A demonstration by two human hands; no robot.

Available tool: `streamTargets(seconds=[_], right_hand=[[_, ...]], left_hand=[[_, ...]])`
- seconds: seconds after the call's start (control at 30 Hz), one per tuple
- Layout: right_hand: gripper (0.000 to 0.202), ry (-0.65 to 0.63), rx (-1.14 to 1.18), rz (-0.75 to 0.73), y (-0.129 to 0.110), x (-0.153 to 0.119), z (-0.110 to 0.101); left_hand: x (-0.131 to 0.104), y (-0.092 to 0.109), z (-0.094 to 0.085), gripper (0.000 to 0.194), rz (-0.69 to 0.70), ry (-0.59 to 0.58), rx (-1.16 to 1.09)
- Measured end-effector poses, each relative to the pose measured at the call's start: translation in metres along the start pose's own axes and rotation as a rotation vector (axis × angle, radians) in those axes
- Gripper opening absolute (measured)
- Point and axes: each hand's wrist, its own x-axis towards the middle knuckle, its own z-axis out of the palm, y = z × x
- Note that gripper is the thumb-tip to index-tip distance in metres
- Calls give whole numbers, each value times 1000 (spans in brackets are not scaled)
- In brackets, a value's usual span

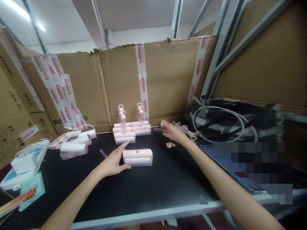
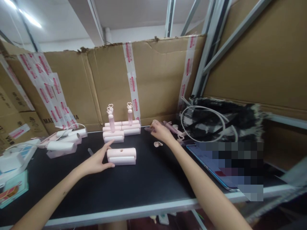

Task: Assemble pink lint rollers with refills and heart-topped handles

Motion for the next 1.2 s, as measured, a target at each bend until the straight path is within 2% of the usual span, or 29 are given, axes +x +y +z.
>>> streamTargets(seconds=[0.07, 0.17, 0.23, 0.27, 0.33, 0.4, 0.5, 0.67, 0.9, 1.13, 1.2], right_hand=[[20, 96, 127, 40, -17, 2, -11], [28, 255, 645, 75, -58, -1, -33], [30, 236, 969, 33, -90, -8, -44], [30, 211, 1056, 0, -105, -11, -48], [30, 161, 1104, -71, -127, -18, -51], [28, 128, 1051, -139, -141, -23, -48], [26, 81, 992, -210, -149, -25, -42], [25, 68, 914, -272, -148, -26, -40], [24, 111, 907, -259, -144, -26, -38], [22, 13, 815, -304, -150, -27, -45], [21, -5, 830, -284, -148, -26, -44]], left_hand=[[1, -3, 2, 96, -20, 35, -19], [2, -6, 4, 94, -37, 22, -58], [3, -7, 4, 92, -42, 5, -77], [3, -7, 4, 92, -40, 0, -85], [3, -7, 3, 92, -22, 0, -104], [3, -6, 2, 91, 1, 9, -119], [3, -5, 1, 89, 11, 21, -111], [3, -5, 1, 90, -4, 17, -135], [4, -6, 0, 90, 9, 17, -107], [3, -2, 12, 85, -29, 180, 13], [3, 0, 14, 82, -43, 183, 7]])
